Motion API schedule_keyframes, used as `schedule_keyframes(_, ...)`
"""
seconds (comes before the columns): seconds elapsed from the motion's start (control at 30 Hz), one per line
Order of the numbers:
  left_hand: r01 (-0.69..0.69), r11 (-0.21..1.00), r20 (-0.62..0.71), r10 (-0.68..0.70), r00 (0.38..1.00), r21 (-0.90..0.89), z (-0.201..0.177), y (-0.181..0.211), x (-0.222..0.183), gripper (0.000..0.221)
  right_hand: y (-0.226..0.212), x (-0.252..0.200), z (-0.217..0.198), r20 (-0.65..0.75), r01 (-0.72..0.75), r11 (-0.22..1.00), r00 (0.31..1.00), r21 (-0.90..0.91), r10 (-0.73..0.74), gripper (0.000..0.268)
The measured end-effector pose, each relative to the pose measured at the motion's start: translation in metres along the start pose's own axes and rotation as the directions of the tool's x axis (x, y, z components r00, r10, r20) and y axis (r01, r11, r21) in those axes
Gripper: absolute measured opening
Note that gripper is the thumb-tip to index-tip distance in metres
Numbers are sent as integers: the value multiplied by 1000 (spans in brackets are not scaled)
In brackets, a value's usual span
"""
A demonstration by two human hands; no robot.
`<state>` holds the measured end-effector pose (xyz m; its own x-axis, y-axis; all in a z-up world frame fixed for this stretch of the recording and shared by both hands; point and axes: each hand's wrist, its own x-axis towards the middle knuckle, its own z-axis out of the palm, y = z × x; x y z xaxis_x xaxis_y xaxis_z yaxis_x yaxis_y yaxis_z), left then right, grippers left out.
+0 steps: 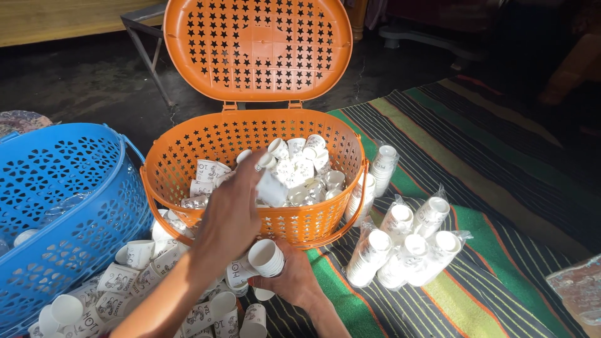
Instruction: The person organizes and stacks small paper cups by hand, placing them into a plastic bag and then into an orange basket.
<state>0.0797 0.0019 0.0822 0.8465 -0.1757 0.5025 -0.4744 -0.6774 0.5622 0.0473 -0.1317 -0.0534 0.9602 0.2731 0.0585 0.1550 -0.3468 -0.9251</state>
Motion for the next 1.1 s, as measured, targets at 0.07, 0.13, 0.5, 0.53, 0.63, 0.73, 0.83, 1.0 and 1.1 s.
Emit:
schedule_keyframes(0.07,-20,994,44,15,999,109,-2,1,-30,75,-2,-1,-1,8,-9,1000,1000,5,9,63)
schedule_keyframes(0.13,-40,975,85,22,996,217,-2,2,-56,84,-3,-1,0,20,-15,1000,1000,10,15,62)
schedule_keyframes(0.5,-266,952,145,245,959,153,39,-33,-122,61,10,-2,4,-26,-18,999,999,32,19,53)
schedule_keyframes(0.53,-264,952,147,242,959,154,37,-31,-118,61,10,-2,5,-24,-19,999,1000,34,20,53)
schedule_keyframes(0.63,-83,985,304,33,952,153,30,-24,-101,64,14,1,8,-43,36,999,998,11,-36,54)
schedule_keyframes(0.73,-257,960,189,232,954,114,22,-14,-59,37,12,1,4,-92,61,998,994,6,-60,45)
schedule_keyframes(0.83,-185,941,70,173,983,284,21,-14,5,14,-7,-2,-4,-23,-5,988,1000,155,9,60)
schedule_keyframes(1.0,24,935,115,-68,991,353,71,-69,119,19,-7,0,-6,10,-94,994,995,-54,95,58)
schedule_keyframes(1.1,141,863,224,-278,934,486,101,-93,155,20,-7,0,-8,-6,-108,993,994,-49,108,60)
